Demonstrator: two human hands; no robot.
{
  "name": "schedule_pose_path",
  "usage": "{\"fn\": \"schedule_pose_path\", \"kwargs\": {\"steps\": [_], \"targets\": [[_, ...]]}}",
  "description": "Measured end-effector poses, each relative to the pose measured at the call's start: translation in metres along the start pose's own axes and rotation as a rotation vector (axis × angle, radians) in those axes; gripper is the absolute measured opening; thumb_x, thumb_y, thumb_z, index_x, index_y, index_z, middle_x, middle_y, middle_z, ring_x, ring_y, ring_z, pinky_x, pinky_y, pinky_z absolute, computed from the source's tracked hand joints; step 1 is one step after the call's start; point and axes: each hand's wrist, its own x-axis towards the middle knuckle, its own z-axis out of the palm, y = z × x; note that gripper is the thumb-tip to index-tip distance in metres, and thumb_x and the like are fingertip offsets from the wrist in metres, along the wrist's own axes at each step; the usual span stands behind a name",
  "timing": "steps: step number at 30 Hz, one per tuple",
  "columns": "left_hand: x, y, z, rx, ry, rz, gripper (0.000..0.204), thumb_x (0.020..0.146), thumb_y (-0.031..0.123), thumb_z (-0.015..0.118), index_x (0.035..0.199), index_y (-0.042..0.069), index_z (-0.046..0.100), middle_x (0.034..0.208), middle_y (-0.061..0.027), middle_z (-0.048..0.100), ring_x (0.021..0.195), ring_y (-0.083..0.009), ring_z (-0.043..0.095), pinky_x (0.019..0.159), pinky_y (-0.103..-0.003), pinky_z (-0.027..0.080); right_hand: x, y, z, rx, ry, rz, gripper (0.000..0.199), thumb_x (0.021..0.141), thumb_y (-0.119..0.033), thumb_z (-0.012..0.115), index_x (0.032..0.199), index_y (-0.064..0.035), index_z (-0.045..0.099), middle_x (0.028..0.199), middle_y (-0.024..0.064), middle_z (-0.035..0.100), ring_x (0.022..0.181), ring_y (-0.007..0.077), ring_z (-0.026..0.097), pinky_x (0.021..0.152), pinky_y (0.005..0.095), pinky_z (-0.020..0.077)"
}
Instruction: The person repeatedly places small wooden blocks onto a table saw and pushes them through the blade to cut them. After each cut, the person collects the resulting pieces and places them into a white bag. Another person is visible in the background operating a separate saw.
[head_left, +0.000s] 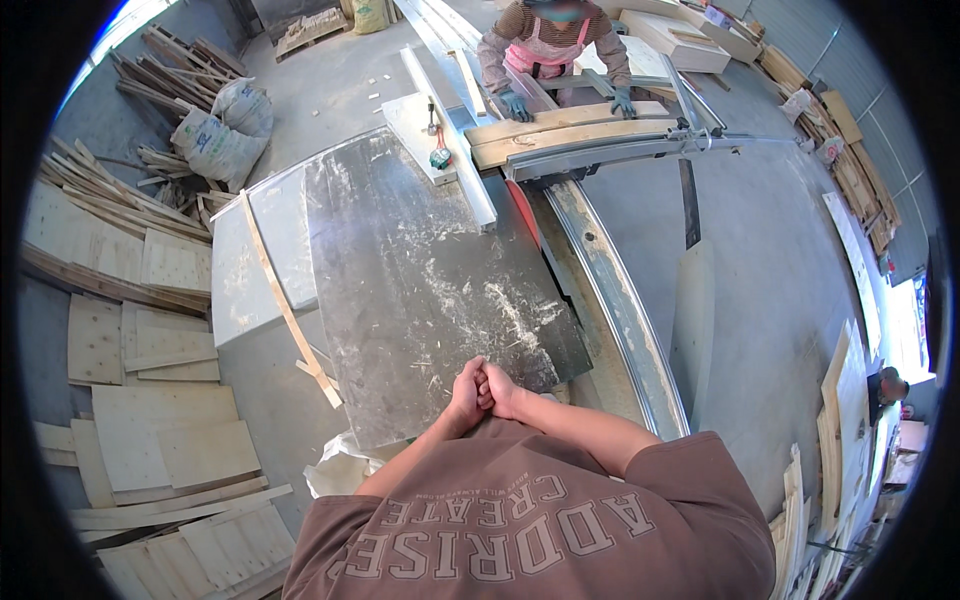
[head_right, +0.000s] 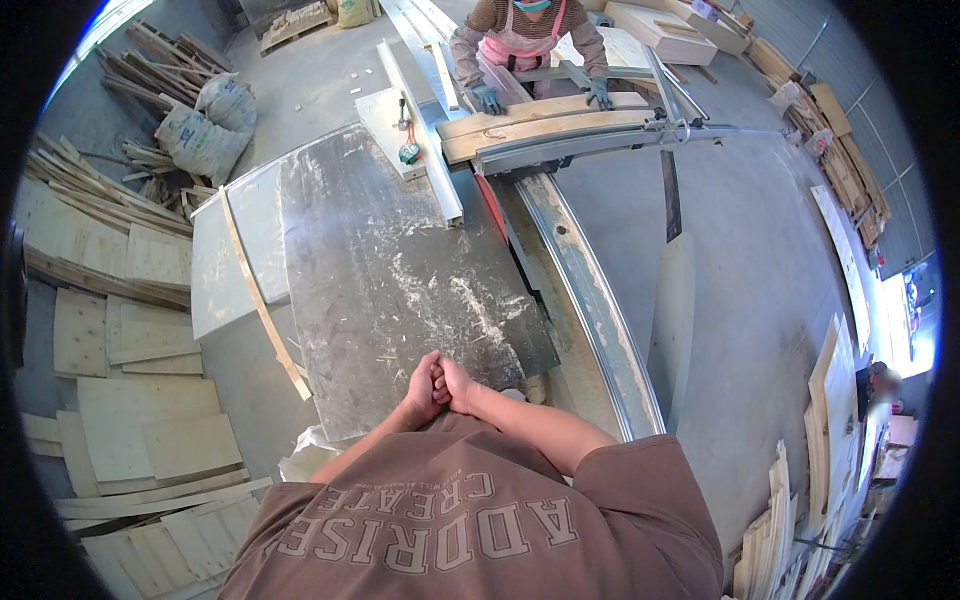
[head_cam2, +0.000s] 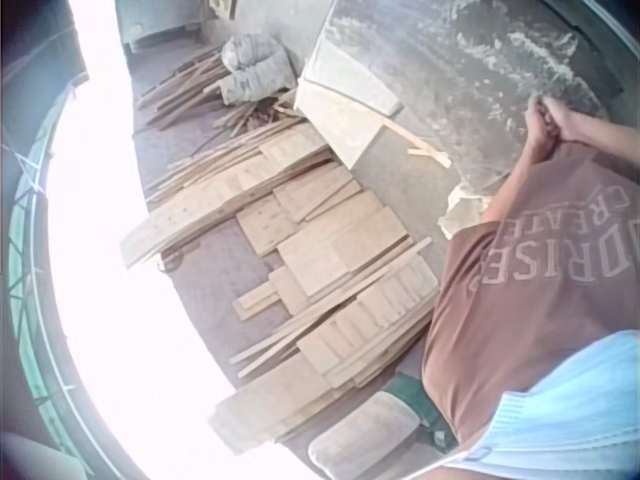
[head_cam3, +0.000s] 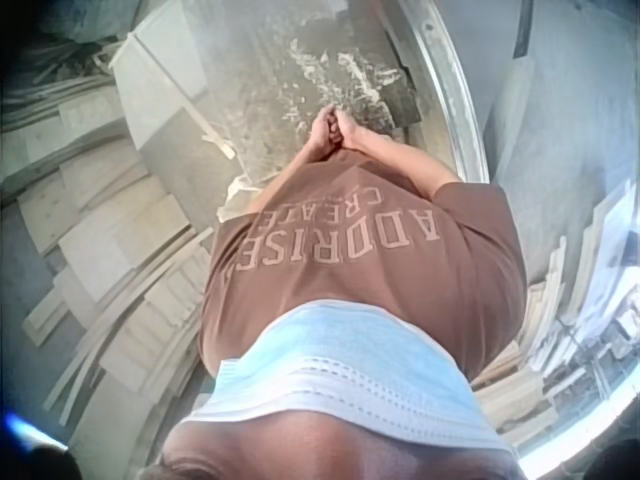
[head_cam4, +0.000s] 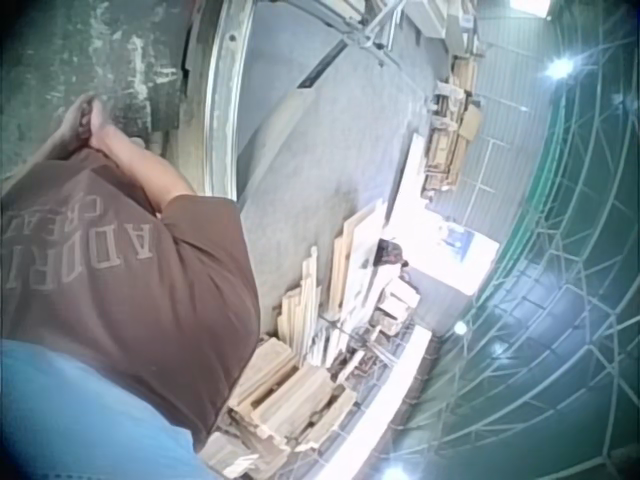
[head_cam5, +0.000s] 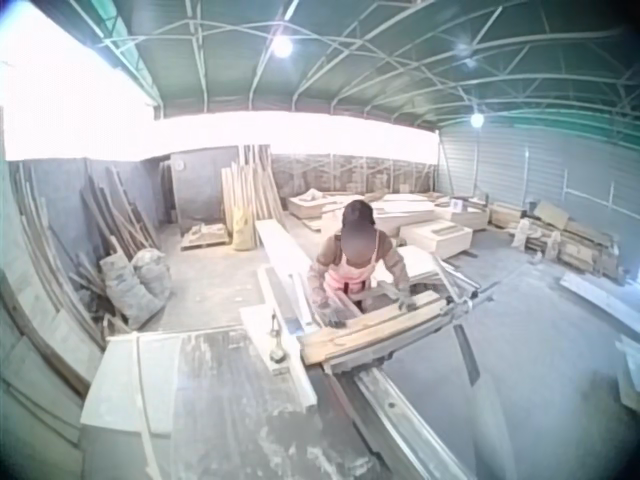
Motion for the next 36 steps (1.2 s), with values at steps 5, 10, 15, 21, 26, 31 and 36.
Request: {"fn": "schedule_pose_path", "kwargs": {"steps": [5, 10, 15, 21, 26, 31, 36], "targets": [[-0.002, 0.0, 0.003, 0.002, -0.017, -0.011, 0.055, 0.104, 0.048, 0.059, 0.062, 0.023, 0.034, 0.051, 0.0032, 0.036, 0.038, -0.0127, 0.029, 0.037, -0.03, 0.021, 0.008, 0.005, -0.007, 0.02, 0.01, 0.001, 0.045, 0.107, -0.054, 0.047, 0.072, -0.0265, 0.044, 0.055, -0.0078, 0.04, 0.041, 0.0095, 0.035, 0.04, 0.0272, 0.0223], [0.0, 0.0, -0.004, 0.017, -0.015, -0.02, 0.056, 0.106, 0.048, 0.055, 0.061, 0.022, 0.035, 0.051, 0.0031, 0.036, 0.038, -0.013, 0.029, 0.038, -0.03, 0.022, 0.0, 0.002, 0.003, 0.037, 0.036, 0.019, 0.048, 0.108, -0.055, 0.048, 0.07, -0.0249, 0.045, 0.053, -0.0073, 0.037, 0.041, 0.0101, 0.033, 0.04, 0.0271, 0.0213], [-0.002, 0.002, -0.001, 0.046, -0.032, -0.021, 0.057, 0.107, 0.049, 0.053, 0.06, 0.022, 0.036, 0.05, 0.003, 0.035, 0.038, -0.0135, 0.03, 0.038, -0.03, 0.022, 0.002, 0.002, 0.001, 0.063, 0.001, 0.023, 0.039, 0.107, -0.05, 0.048, 0.078, -0.0245, 0.047, 0.055, -0.0072, 0.038, 0.041, 0.0099, 0.033, 0.04, 0.0276, 0.0214], [-0.002, 0.002, -0.002, 0.046, -0.018, -0.012, 0.058, 0.107, 0.049, 0.053, 0.06, 0.022, 0.034, 0.05, 0.0032, 0.035, 0.037, -0.0137, 0.03, 0.038, -0.03, 0.023, 0.001, 0.002, 0.003, 0.06, 0.003, 0.023, 0.053, 0.109, -0.056, 0.047, 0.067, -0.0243, 0.045, 0.052, -0.0076, 0.036, 0.041, 0.0101, 0.031, 0.04, 0.0268, 0.0209], [-0.004, 0.003, 0.0, 0.032, -0.002, -0.013, 0.058, 0.107, 0.048, 0.053, 0.06, 0.022, 0.033, 0.05, 0.0035, 0.034, 0.038, -0.0135, 0.03, 0.038, -0.03, 0.023, 0.003, 0.004, 0.002, 0.036, 0.004, 0.023, 0.042, 0.108, -0.052, 0.047, 0.075, -0.0254, 0.046, 0.055, -0.0081, 0.038, 0.042, 0.0094, 0.033, 0.041, 0.0275, 0.0206], [-0.003, 0.001, -0.002, 0.029, -0.011, -0.008, 0.058, 0.107, 0.048, 0.053, 0.06, 0.022, 0.034, 0.05, 0.0035, 0.034, 0.038, -0.0134, 0.03, 0.038, -0.03, 0.023, 0.007, 0.005, -0.001, 0.052, 0.034, 0.044, 0.052, 0.107, -0.056, 0.049, 0.066, -0.0245, 0.044, 0.053, -0.007, 0.038, 0.04, 0.011, 0.033, 0.04, 0.0269, 0.0218], [-0.004, 0.0, -0.003, 0.03, -0.007, -0.003, 0.058, 0.107, 0.049, 0.053, 0.059, 0.022, 0.034, 0.051, 0.0032, 0.034, 0.038, -0.0136, 0.03, 0.038, -0.03, 0.023, 0.004, 0.006, 0.002, 0.027, 0.004, 0.023, 0.047, 0.108, -0.055, 0.046, 0.071, -0.0263, 0.042, 0.054, -0.0088, 0.037, 0.042, 0.0089, 0.033, 0.041, 0.0274, 0.02]]}}
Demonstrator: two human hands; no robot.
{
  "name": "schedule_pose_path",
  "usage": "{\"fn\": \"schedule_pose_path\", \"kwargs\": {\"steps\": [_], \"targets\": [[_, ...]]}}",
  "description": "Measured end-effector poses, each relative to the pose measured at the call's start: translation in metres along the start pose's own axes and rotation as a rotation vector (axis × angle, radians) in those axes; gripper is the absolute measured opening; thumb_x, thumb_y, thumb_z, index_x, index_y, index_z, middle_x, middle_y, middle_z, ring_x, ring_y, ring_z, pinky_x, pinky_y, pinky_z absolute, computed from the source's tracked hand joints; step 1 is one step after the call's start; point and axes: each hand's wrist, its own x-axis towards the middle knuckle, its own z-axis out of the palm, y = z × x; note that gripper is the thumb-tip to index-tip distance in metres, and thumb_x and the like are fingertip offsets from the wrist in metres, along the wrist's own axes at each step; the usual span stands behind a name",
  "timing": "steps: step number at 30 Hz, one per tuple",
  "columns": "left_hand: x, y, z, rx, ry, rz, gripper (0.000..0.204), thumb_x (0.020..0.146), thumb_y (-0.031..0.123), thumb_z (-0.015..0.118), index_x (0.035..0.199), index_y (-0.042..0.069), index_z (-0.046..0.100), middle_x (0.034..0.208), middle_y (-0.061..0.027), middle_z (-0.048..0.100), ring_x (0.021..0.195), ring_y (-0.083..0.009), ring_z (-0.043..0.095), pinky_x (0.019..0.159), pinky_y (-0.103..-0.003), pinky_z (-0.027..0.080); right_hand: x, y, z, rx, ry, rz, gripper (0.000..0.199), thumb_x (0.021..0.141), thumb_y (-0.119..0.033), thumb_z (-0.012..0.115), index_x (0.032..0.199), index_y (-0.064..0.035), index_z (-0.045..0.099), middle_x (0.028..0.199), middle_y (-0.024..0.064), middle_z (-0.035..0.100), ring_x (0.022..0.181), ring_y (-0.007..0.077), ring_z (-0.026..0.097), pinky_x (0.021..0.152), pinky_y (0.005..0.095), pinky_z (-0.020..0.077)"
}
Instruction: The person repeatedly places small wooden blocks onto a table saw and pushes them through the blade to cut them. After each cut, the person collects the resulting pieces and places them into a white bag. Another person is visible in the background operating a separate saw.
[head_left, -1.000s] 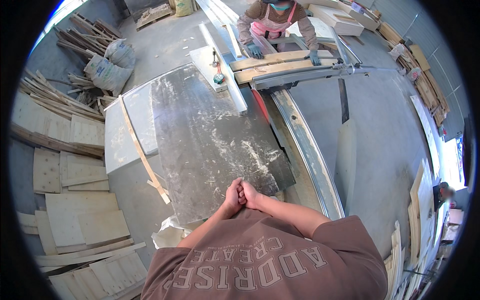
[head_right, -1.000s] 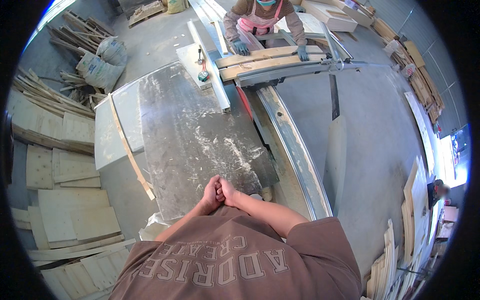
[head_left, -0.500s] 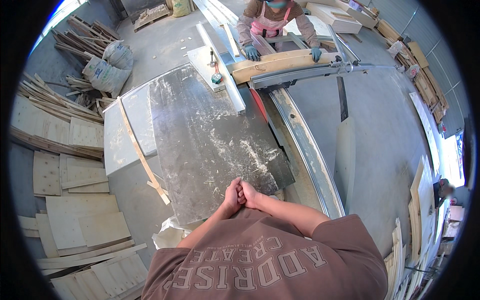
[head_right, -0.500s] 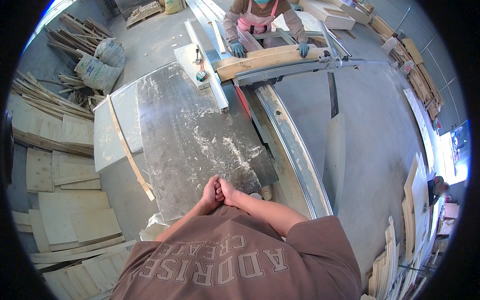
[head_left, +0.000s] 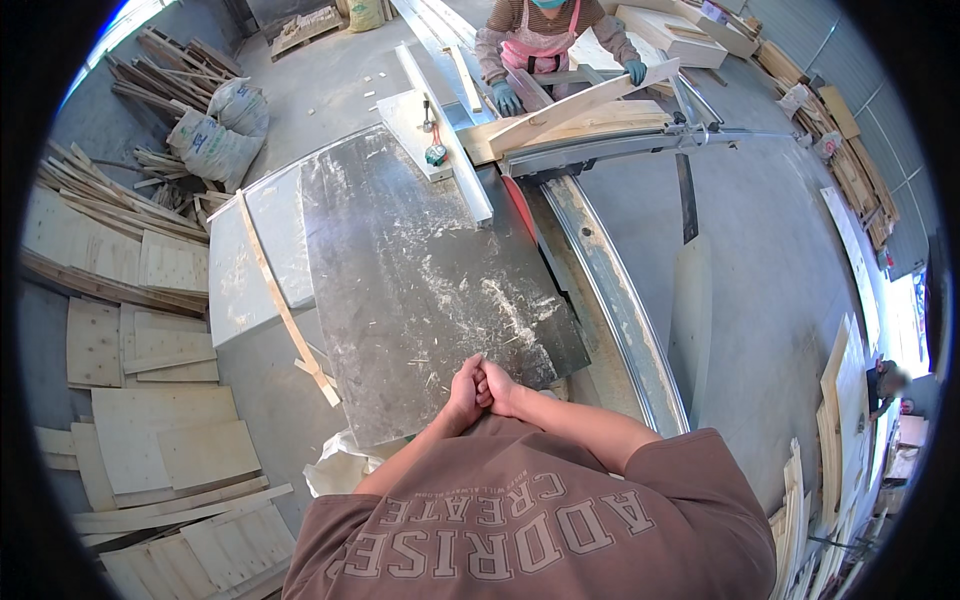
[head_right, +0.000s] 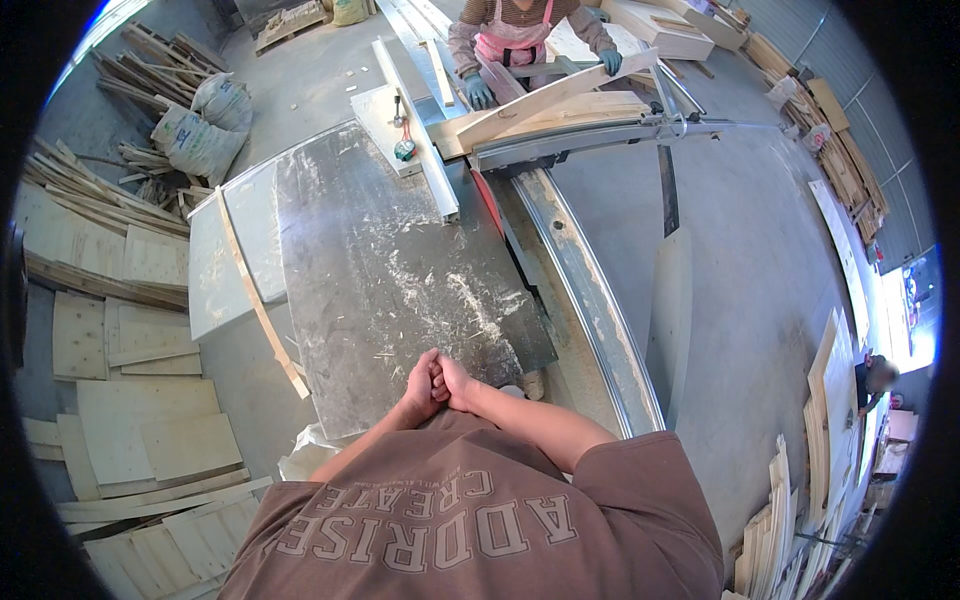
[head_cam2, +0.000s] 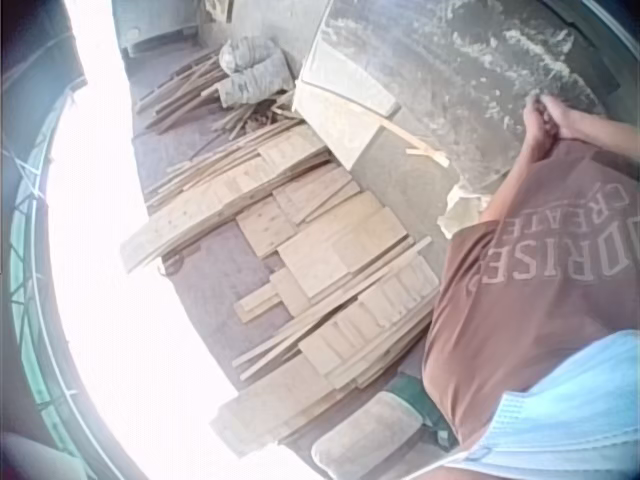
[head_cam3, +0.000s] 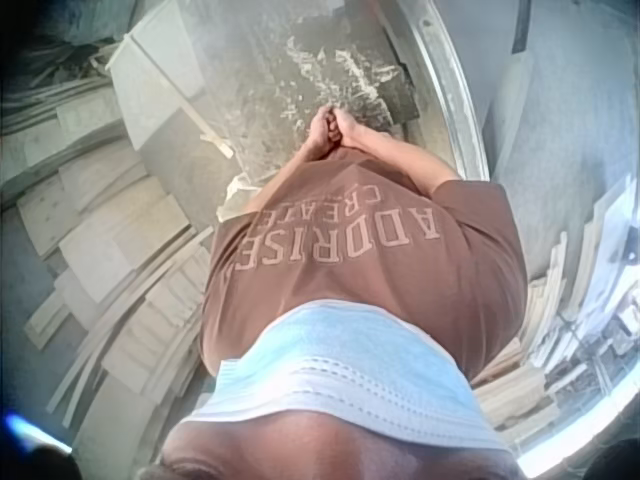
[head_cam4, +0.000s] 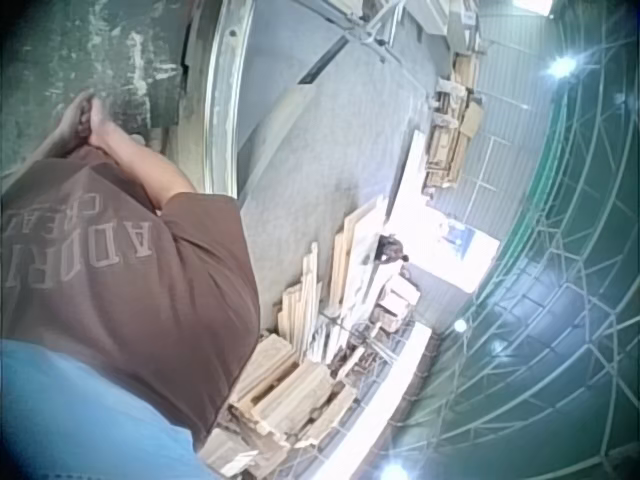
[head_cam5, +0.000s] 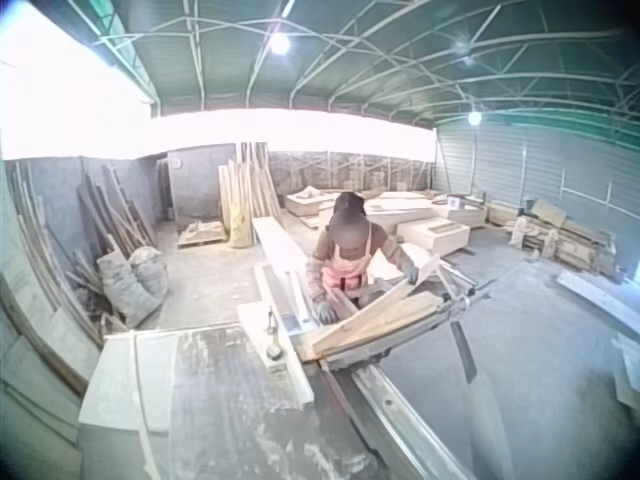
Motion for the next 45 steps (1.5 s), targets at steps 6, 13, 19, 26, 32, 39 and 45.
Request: {"fn": "schedule_pose_path", "kwargs": {"steps": [6, 13, 19, 26, 32, 39, 45], "targets": [[-0.004, 0.002, 0.001, 0.023, -0.008, -0.011, 0.059, 0.107, 0.05, 0.053, 0.059, 0.022, 0.035, 0.05, 0.0031, 0.035, 0.038, -0.0137, 0.031, 0.038, -0.03, 0.024, 0.005, 0.003, -0.004, 0.017, -0.038, 0.01, 0.049, 0.108, -0.054, 0.045, 0.068, -0.0267, 0.039, 0.053, -0.0094, 0.034, 0.04, 0.0087, 0.029, 0.04, 0.0279, 0.0171], [-0.005, 0.003, 0.002, 0.02, -0.006, -0.018, 0.059, 0.107, 0.051, 0.054, 0.059, 0.022, 0.035, 0.05, 0.0033, 0.035, 0.037, -0.0137, 0.03, 0.038, -0.03, 0.024, 0.004, 0.003, -0.004, 0.019, -0.045, 0.003, 0.05, 0.107, -0.055, 0.046, 0.067, -0.0271, 0.038, 0.053, -0.0097, 0.034, 0.04, 0.0085, 0.028, 0.041, 0.0278, 0.0167], [0.007, -0.005, -0.009, -0.001, -0.024, -0.017, 0.059, 0.107, 0.05, 0.053, 0.059, 0.022, 0.035, 0.05, 0.0034, 0.035, 0.037, -0.0137, 0.03, 0.038, -0.031, 0.024, -0.004, 0.001, 0.006, -0.008, 0.013, -0.004, 0.051, 0.108, -0.056, 0.046, 0.067, -0.0272, 0.039, 0.053, -0.0097, 0.035, 0.041, 0.0084, 0.029, 0.041, 0.0276, 0.0174], [-0.003, 0.0, -0.001, 0.018, -0.018, -0.01, 0.059, 0.108, 0.05, 0.052, 0.059, 0.022, 0.035, 0.05, 0.0029, 0.036, 0.037, -0.0143, 0.03, 0.038, -0.031, 0.024, 0.003, 0.005, -0.003, 0.018, -0.044, 0.007, 0.051, 0.108, -0.056, 0.045, 0.067, -0.027, 0.04, 0.053, -0.0091, 0.036, 0.04, 0.009, 0.03, 0.041, 0.0278, 0.0184], [-0.004, 0.002, 0.0, 0.016, -0.005, -0.009, 0.059, 0.108, 0.05, 0.052, 0.059, 0.021, 0.035, 0.05, 0.0026, 0.035, 0.038, -0.0144, 0.03, 0.038, -0.031, 0.024, 0.005, 0.006, -0.002, 0.005, -0.018, 0.006, 0.05, 0.108, -0.057, 0.045, 0.068, -0.0262, 0.041, 0.054, -0.0083, 0.037, 0.04, 0.0096, 0.032, 0.04, 0.0279, 0.0197], [-0.004, 0.001, -0.002, 0.003, -0.011, -0.002, 0.059, 0.107, 0.05, 0.054, 0.059, 0.021, 0.035, 0.051, 0.0021, 0.035, 0.038, -0.0142, 0.03, 0.038, -0.031, 0.024, 0.007, 0.006, -0.004, 0.001, -0.008, 0.002, 0.047, 0.108, -0.056, 0.046, 0.073, -0.0256, 0.043, 0.055, -0.0081, 0.038, 0.04, 0.01, 0.033, 0.04, 0.0281, 0.0205], [-0.003, 0.002, -0.003, -0.001, -0.006, -0.009, 0.058, 0.107, 0.049, 0.054, 0.059, 0.021, 0.035, 0.051, 0.0023, 0.036, 0.038, -0.0142, 0.03, 0.038, -0.031, 0.024, 0.005, 0.006, -0.001, 0.005, 0.002, 0.012, 0.044, 0.108, -0.055, 0.047, 0.074, -0.0261, 0.045, 0.056, -0.0081, 0.039, 0.041, 0.0098, 0.034, 0.04, 0.0282, 0.0214]]}}
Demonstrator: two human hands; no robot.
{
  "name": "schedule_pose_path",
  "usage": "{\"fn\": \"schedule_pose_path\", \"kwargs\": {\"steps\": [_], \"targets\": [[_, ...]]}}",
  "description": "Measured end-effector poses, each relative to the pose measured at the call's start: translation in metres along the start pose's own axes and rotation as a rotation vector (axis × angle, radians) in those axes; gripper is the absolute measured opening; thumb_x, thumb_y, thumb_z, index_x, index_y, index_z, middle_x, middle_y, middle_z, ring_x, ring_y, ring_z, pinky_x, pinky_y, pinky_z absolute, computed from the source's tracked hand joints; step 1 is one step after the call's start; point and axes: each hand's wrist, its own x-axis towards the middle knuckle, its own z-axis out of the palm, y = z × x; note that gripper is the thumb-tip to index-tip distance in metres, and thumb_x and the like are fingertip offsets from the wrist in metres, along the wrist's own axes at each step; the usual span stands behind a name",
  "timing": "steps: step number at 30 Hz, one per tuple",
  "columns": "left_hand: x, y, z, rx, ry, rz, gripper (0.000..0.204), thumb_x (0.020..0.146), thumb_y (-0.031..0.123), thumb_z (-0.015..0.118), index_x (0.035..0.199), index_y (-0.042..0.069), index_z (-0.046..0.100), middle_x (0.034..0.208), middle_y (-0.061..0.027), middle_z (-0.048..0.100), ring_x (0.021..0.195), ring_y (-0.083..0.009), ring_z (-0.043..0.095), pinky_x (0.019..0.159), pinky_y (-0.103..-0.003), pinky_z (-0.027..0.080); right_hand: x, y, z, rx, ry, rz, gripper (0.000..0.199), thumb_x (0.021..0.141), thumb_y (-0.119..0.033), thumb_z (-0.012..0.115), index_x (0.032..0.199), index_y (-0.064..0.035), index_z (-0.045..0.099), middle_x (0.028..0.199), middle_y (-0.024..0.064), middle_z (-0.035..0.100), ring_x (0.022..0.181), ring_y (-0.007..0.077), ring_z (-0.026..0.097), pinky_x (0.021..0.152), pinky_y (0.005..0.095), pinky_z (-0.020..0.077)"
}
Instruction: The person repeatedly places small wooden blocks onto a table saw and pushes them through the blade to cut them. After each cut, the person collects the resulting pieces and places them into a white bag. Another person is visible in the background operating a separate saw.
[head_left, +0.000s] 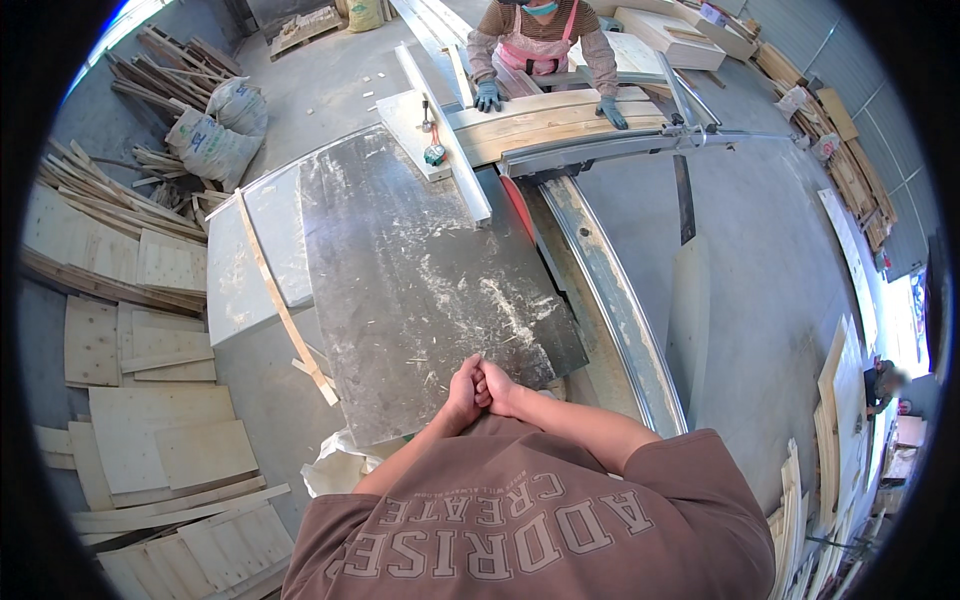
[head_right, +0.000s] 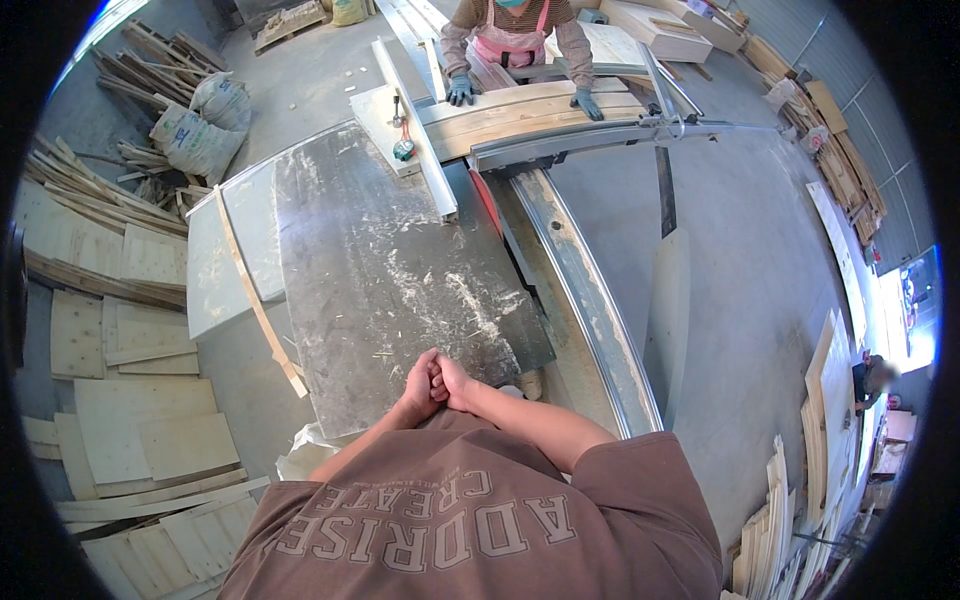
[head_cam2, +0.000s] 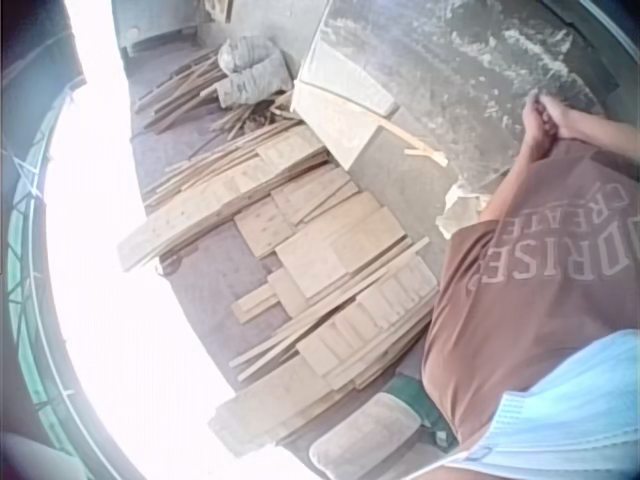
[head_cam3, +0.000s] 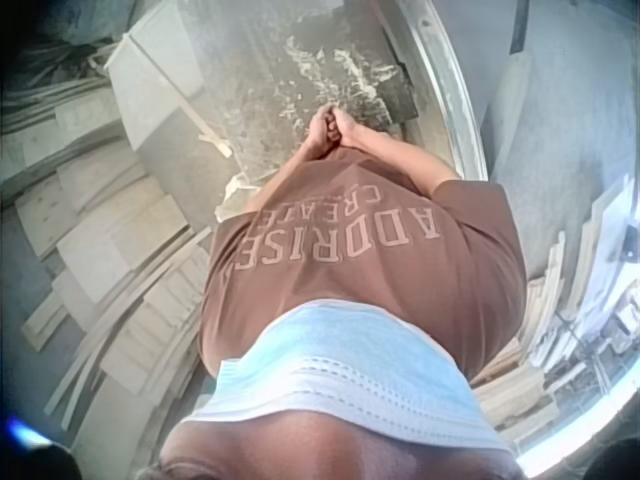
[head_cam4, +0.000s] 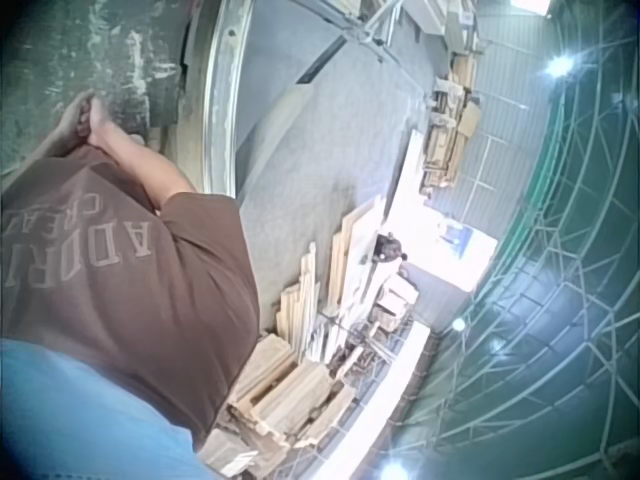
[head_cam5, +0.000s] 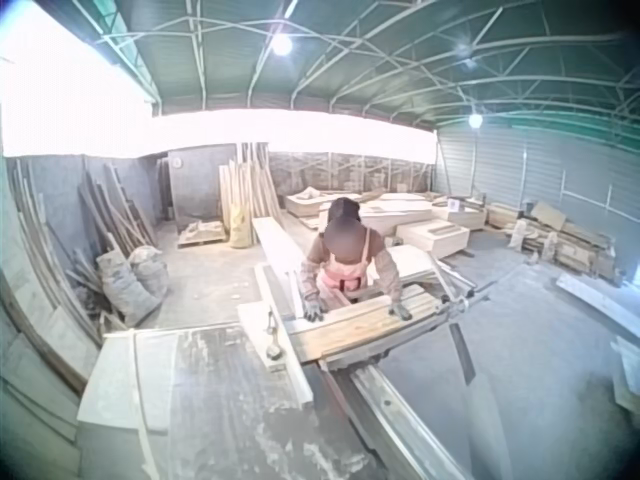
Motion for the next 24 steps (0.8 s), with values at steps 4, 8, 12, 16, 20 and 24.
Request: {"fn": "schedule_pose_path", "kwargs": {"steps": [4, 8, 12, 16, 20, 24], "targets": [[-0.0018, 0.0015, 0.0014, 0.008, -0.005, -0.003, 0.058, 0.107, 0.049, 0.054, 0.059, 0.021, 0.036, 0.051, 0.0025, 0.036, 0.038, -0.014, 0.03, 0.038, -0.031, 0.023, -0.0003, -0.0003, -0.0014, 0.005, -0.022, 0.0, 0.043, 0.107, -0.054, 0.047, 0.074, -0.0264, 0.046, 0.056, -0.0082, 0.039, 0.042, 0.0098, 0.035, 0.041, 0.0282, 0.0218], [-0.0032, 0.0024, 0.0017, 0.018, 0.005, 0.001, 0.059, 0.108, 0.05, 0.053, 0.059, 0.022, 0.036, 0.051, 0.0029, 0.036, 0.038, -0.0139, 0.03, 0.039, -0.031, 0.023, -0.0008, 0.0, 0.0005, -0.001, -0.013, -0.003, 0.044, 0.107, -0.054, 0.047, 0.073, -0.0268, 0.045, 0.055, -0.0086, 0.039, 0.041, 0.0095, 0.033, 0.041, 0.0281, 0.0208], [-0.0046, 0.0031, 0.0028, 0.017, 0.003, -0.007, 0.059, 0.108, 0.05, 0.052, 0.059, 0.022, 0.036, 0.051, 0.003, 0.035, 0.038, -0.014, 0.03, 0.039, -0.031, 0.023, -0.0008, -0.0001, -0.0004, 0.012, -0.038, -0.001, 0.046, 0.108, -0.054, 0.046, 0.07, -0.027, 0.042, 0.054, -0.0091, 0.036, 0.041, 0.0087, 0.031, 0.041, 0.0278, 0.0184], [-0.0025, 0.0029, 0.0006, 0.015, -0.004, -0.011, 0.059, 0.108, 0.05, 0.052, 0.058, 0.022, 0.036, 0.05, 0.0028, 0.035, 0.038, -0.0142, 0.031, 0.038, -0.031, 0.024, 0.0003, 0.0009, -0.0011, 0.013, -0.049, -0.007, 0.048, 0.108, -0.054, 0.046, 0.069, -0.027, 0.041, 0.053, -0.0094, 0.035, 0.04, 0.0082, 0.029, 0.04, 0.0276, 0.0168], [-0.0013, 0.002, -0.0014, 0.029, -0.008, -0.004, 0.06, 0.107, 0.051, 0.053, 0.058, 0.021, 0.035, 0.05, 0.0027, 0.035, 0.038, -0.0143, 0.031, 0.038, -0.031, 0.025, -0.0007, 0.0007, 0.0027, 0.006, -0.019, -0.011, 0.048, 0.108, -0.055, 0.046, 0.07, -0.0267, 0.041, 0.054, -0.0094, 0.035, 0.04, 0.0083, 0.029, 0.04, 0.0277, 0.0168], [-0.0023, 0.0027, 0.0005, 0.034, -0.007, -0.006, 0.06, 0.107, 0.051, 0.053, 0.057, 0.021, 0.035, 0.049, 0.0028, 0.035, 0.038, -0.0142, 0.031, 0.038, -0.031, 0.025, 0.0, 0.0011, 0.002, 0.004, 0.001, -0.012, 0.047, 0.108, -0.055, 0.046, 0.071, -0.0262, 0.043, 0.054, -0.0092, 0.036, 0.04, 0.0083, 0.03, 0.04, 0.0278, 0.0172]]}}
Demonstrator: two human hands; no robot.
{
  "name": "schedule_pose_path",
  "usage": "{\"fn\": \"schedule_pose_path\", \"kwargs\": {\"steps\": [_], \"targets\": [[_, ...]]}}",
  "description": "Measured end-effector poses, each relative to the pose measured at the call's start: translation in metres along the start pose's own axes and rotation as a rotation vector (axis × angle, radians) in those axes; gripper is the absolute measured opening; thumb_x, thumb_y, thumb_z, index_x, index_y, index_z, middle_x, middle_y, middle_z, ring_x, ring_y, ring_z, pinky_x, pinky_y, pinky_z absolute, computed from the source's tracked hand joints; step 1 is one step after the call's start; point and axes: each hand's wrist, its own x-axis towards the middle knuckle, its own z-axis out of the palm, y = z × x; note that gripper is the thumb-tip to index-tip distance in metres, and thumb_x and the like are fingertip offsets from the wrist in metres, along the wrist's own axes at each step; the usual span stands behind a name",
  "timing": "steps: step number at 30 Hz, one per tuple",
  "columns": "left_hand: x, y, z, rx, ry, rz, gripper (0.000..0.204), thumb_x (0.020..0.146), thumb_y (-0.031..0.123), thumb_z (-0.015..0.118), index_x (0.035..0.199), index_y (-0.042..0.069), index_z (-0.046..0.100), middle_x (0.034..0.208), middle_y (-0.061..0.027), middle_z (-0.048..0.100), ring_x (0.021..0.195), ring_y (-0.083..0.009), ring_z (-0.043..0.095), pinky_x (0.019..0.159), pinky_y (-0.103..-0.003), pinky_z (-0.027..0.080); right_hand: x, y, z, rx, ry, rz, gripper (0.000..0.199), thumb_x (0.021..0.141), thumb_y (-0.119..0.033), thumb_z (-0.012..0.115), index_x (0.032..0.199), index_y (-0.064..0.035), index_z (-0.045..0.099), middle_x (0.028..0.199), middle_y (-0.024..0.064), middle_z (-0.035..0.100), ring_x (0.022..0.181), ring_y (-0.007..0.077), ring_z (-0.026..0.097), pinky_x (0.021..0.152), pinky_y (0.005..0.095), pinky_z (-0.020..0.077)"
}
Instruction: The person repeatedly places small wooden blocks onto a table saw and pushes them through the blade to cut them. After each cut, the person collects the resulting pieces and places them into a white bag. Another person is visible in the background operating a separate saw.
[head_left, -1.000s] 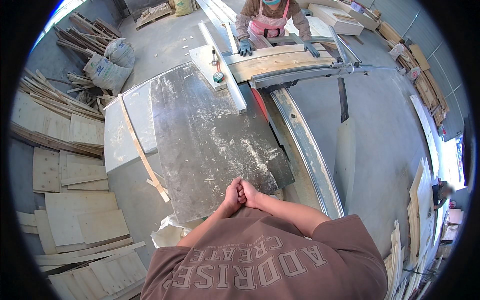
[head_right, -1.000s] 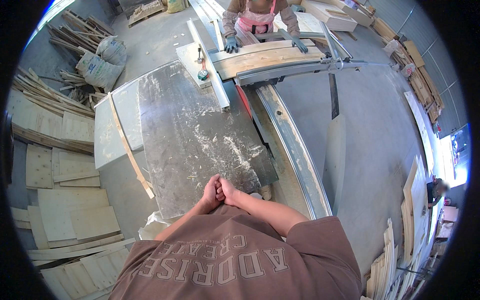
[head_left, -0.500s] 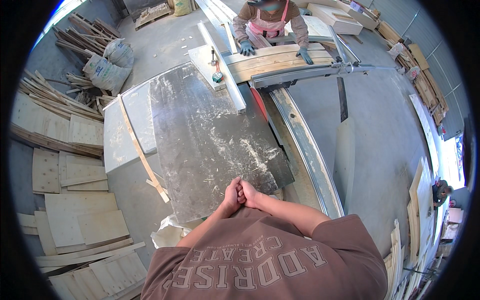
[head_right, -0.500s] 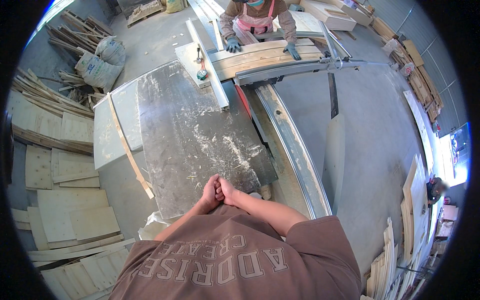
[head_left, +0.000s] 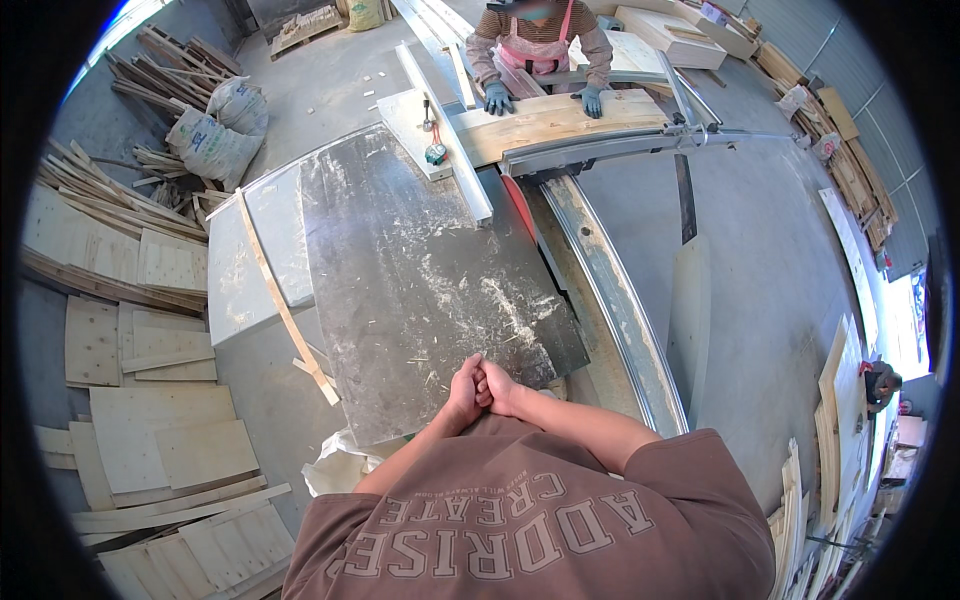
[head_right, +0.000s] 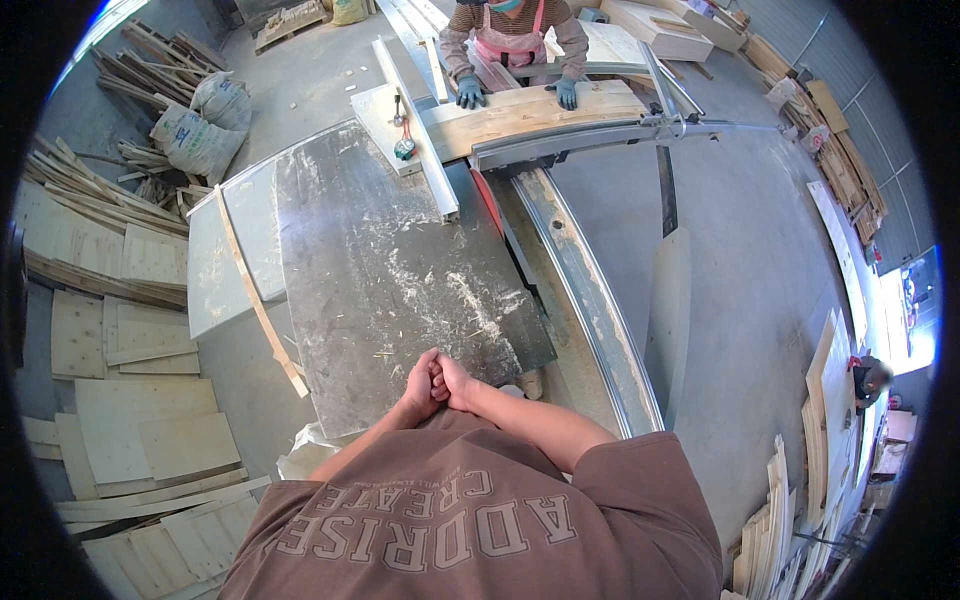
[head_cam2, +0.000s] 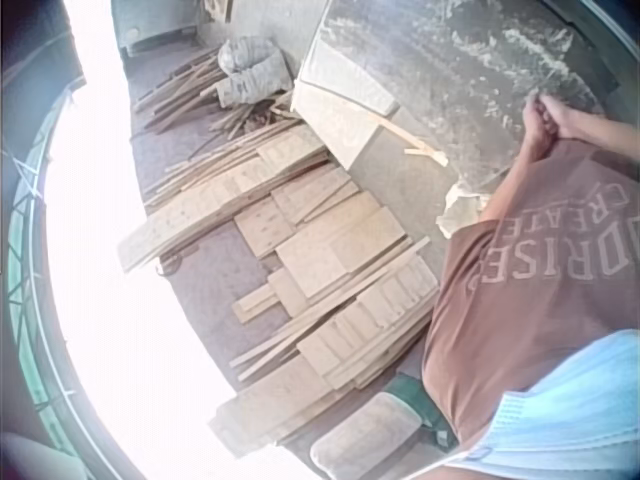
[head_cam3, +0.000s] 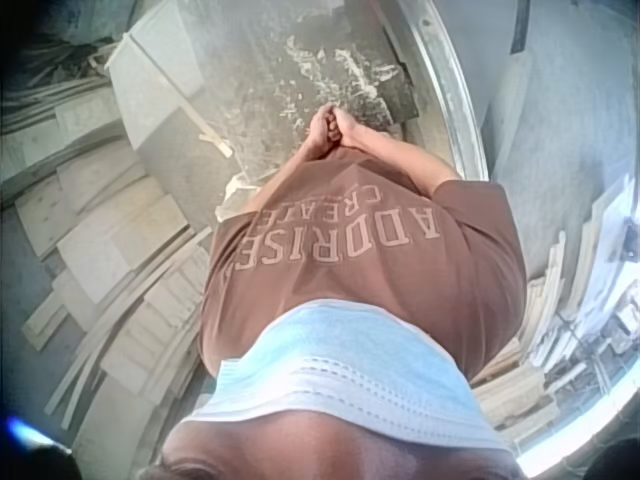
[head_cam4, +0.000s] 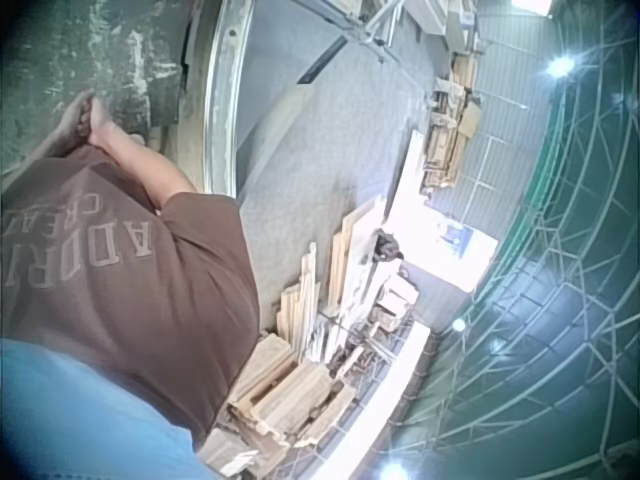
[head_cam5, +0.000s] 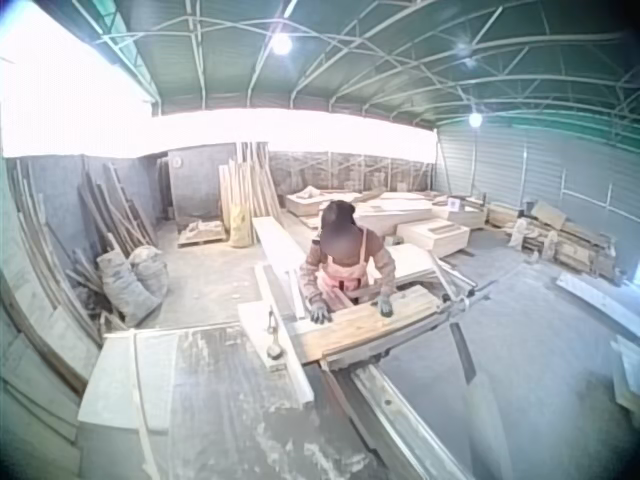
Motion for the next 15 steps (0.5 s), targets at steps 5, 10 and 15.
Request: {"fn": "schedule_pose_path", "kwargs": {"steps": [5, 10, 15], "targets": [[0.0, 0.0007, 0.0002, -0.003, 0.012, 0.001, 0.06, 0.107, 0.051, 0.053, 0.058, 0.022, 0.035, 0.049, 0.0032, 0.035, 0.038, -0.0139, 0.031, 0.038, -0.031, 0.025, -0.0013, -0.0008, 0.0017, 0.0, -0.004, 0.001, 0.047, 0.108, -0.056, 0.046, 0.072, -0.0259, 0.043, 0.054, -0.009, 0.036, 0.04, 0.0084, 0.03, 0.04, 0.0277, 0.0175], [0.0002, 0.0008, 0.0004, -0.007, -0.001, -0.002, 0.06, 0.108, 0.051, 0.052, 0.058, 0.022, 0.034, 0.05, 0.0035, 0.034, 0.038, -0.0137, 0.03, 0.038, -0.031, 0.024, -0.0015, -0.0016, 0.0014, 0.005, -0.005, 0.004, 0.047, 0.108, -0.055, 0.045, 0.072, -0.0258, 0.043, 0.054, -0.0088, 0.036, 0.04, 0.0086, 0.03, 0.04, 0.0276, 0.0178], [-0.0001, 0.001, 0.0016, -0.008, 0.004, 0.0, 0.06, 0.108, 0.051, 0.051, 0.058, 0.022, 0.034, 0.049, 0.0036, 0.034, 0.037, -0.0137, 0.03, 0.038, -0.03, 0.024, -0.0006, -0.002, 0.0002, 0.009, -0.011, 0.014, 0.047, 0.108, -0.053, 0.045, 0.07, -0.0259, 0.042, 0.054, -0.0088, 0.036, 0.039, 0.0089, 0.03, 0.039, 0.0278, 0.0179]]}}
